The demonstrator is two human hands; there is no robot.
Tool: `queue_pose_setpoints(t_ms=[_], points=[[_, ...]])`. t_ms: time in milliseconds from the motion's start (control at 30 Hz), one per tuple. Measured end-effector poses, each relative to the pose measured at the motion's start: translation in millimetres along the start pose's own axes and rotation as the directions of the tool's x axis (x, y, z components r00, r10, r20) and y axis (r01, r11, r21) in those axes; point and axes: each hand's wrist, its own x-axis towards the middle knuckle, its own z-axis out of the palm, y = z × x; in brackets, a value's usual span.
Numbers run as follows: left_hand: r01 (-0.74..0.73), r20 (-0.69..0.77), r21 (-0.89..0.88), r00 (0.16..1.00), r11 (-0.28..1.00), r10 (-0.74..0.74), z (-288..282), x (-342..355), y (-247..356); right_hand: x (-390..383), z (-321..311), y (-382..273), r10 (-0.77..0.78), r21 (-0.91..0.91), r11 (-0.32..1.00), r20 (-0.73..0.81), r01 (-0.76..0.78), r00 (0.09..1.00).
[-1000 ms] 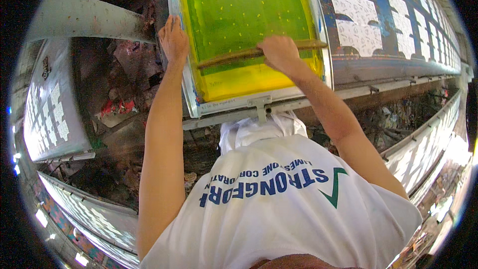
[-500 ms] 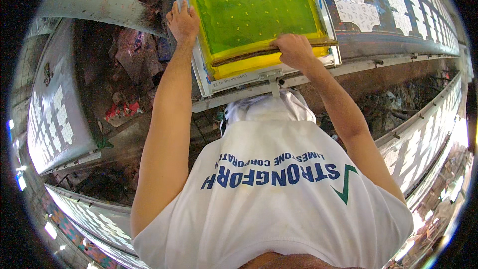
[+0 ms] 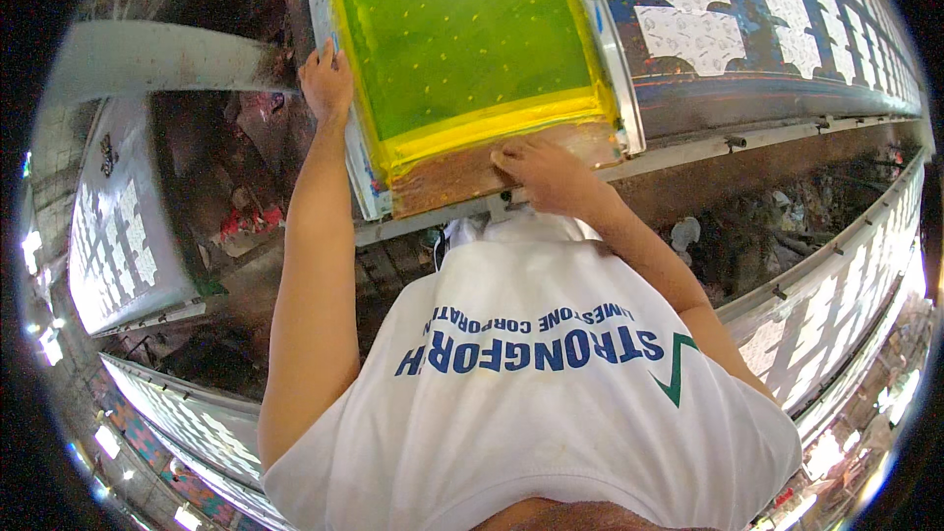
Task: The person repeatedly pulls a squeegee across a yellow screen-printing frame to spread green ink over a mesh surface. The person holds the frame steady with one hand while using the other to draw the squeegee in consistent strokes.
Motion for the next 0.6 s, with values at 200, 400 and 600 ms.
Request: queue_pose_setpoints(t_ms=[200, 400, 600], points=[[-0.005, 0.023, 0.023, 1.0, 1.0, 0.004, -5.3, 0.8, 0.5, -44.1, -42.6, 59.6, 0.205, 0.213, 0.965, -0.232, -0.156, 0.951], [-0.023, 0.061, 0.075, 0.998, 0.997, 0.018, -4.0, 3.3, -4.2, -80.1, -60.7, 140.8, 0.555, 0.408, 0.823, -0.422, -0.396, 0.717], [0.001, 0.025, 0.054, 1.0, 0.999, -0.002, -4.3, 1.7, -1.6, -57.1, -35.9, 184.2, 0.642, 0.462, 0.76, -0.43, -0.456, 0.635]])
